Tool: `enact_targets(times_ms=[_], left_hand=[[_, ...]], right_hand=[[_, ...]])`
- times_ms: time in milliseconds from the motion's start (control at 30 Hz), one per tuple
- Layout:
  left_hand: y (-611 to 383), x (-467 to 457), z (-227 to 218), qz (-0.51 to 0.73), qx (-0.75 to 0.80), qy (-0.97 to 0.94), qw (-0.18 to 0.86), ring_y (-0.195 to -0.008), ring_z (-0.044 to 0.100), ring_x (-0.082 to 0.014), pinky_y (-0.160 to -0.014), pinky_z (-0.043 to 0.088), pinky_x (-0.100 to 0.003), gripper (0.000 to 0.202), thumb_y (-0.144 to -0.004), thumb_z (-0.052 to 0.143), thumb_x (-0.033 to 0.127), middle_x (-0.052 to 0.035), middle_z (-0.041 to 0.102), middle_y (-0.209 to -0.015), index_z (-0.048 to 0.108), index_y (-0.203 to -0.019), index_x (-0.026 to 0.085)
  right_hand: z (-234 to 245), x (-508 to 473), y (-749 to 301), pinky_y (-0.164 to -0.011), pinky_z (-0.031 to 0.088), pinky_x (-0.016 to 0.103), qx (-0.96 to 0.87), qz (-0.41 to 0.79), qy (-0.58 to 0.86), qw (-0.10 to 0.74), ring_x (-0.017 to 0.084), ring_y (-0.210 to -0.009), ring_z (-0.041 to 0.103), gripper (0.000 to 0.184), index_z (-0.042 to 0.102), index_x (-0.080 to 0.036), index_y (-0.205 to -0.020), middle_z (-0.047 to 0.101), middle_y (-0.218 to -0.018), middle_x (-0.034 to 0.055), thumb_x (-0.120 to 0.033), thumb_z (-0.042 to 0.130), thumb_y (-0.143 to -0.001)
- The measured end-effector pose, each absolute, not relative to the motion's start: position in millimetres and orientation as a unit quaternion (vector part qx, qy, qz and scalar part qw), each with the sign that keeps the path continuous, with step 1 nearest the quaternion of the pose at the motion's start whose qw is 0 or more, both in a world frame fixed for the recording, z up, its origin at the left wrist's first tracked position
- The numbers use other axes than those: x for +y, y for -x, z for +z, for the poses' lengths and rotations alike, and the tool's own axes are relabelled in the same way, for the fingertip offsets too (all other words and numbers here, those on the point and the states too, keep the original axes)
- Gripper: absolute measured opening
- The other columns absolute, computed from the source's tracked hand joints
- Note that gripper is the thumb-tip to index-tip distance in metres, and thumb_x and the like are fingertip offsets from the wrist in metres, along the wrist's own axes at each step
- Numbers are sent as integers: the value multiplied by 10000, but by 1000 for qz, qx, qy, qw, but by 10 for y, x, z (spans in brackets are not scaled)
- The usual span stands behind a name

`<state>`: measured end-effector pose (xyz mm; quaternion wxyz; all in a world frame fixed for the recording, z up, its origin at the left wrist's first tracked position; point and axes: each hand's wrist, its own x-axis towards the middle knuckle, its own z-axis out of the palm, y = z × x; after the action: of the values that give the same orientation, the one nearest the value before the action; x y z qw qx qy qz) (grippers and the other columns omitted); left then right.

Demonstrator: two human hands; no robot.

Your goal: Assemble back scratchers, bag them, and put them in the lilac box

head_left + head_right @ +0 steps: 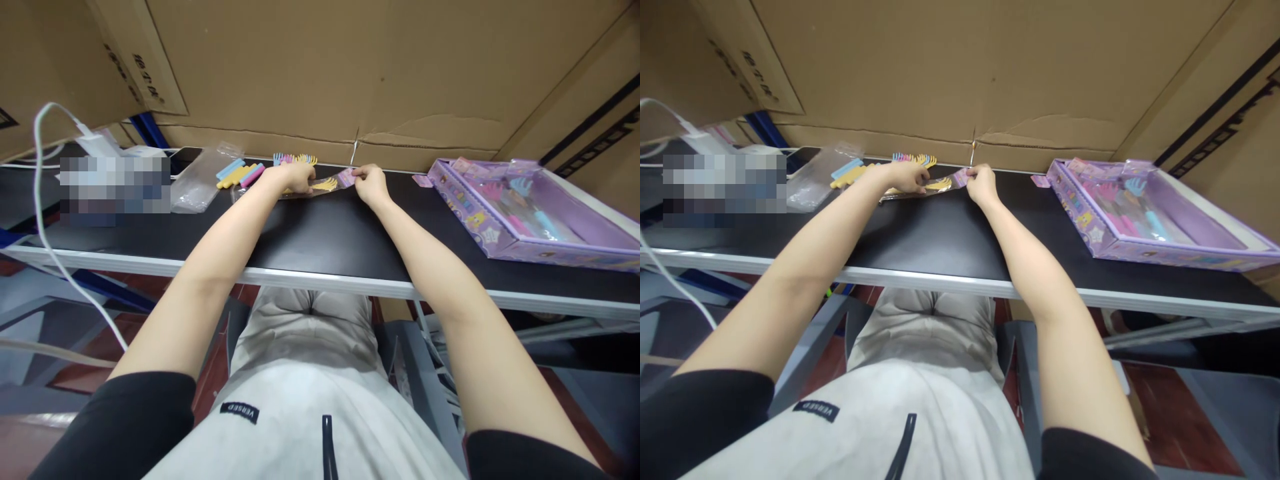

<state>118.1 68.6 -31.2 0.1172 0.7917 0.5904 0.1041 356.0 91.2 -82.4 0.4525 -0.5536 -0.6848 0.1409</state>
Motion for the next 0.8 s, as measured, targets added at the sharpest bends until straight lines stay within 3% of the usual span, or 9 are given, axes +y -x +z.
enact_targets(times_ms=[133,267,433,533,667,800], left_hand=[[-1142,674,-460,121,604,-784,77,-1359,688,-375,-1291,395,-560,446,-738,824,208,-79,817,-1158,802,-1176,287],[-1155,651,-503,141,603,-779,93,-1300,706,-363,-1214,482,-492,375,-725,801,140,-98,799,-1154,814,-1082,255],[-1132,663,-504,220,594,-761,144,-1163,722,-352,-1111,547,-442,276,-665,780,95,-80,754,-935,785,-902,237],[-1100,664,-470,299,589,-731,169,-1186,696,-350,-1147,523,-454,264,-637,779,67,-61,717,-878,739,-833,238],[-1037,686,-410,403,580,-679,201,-1235,673,-334,-1176,503,-432,265,-649,794,66,-61,727,-915,713,-851,218],[-994,796,-409,546,535,-605,222,-1172,712,-311,-1112,557,-418,216,-691,809,119,-75,745,-949,705,-867,188]], right_hand=[[-822,902,-3549,-1233,525,476,-683,159,560,442,294,-1210,735,191,704,-215,-856,772,-1204,115,-32,653,-836],[-827,895,-3552,-1238,527,499,-684,166,555,443,300,-1211,735,183,730,-222,-925,769,-1234,108,-68,680,-841],[-829,888,-3563,-1218,558,515,-724,107,542,412,312,-1249,744,361,790,-161,-1126,759,-1327,169,-26,629,-833],[-791,858,-3561,-1300,492,555,-759,76,507,402,351,-1402,681,437,785,-156,-1284,692,-1482,203,-86,679,-865],[-701,794,-3538,-1405,310,647,-788,30,468,399,390,-1643,459,573,704,-240,-1496,580,-1662,159,-225,725,-923],[-638,707,-3475,-1406,310,637,-797,39,459,391,388,-1655,448,581,688,-241,-1517,560,-1695,158,-247,720,-937]])
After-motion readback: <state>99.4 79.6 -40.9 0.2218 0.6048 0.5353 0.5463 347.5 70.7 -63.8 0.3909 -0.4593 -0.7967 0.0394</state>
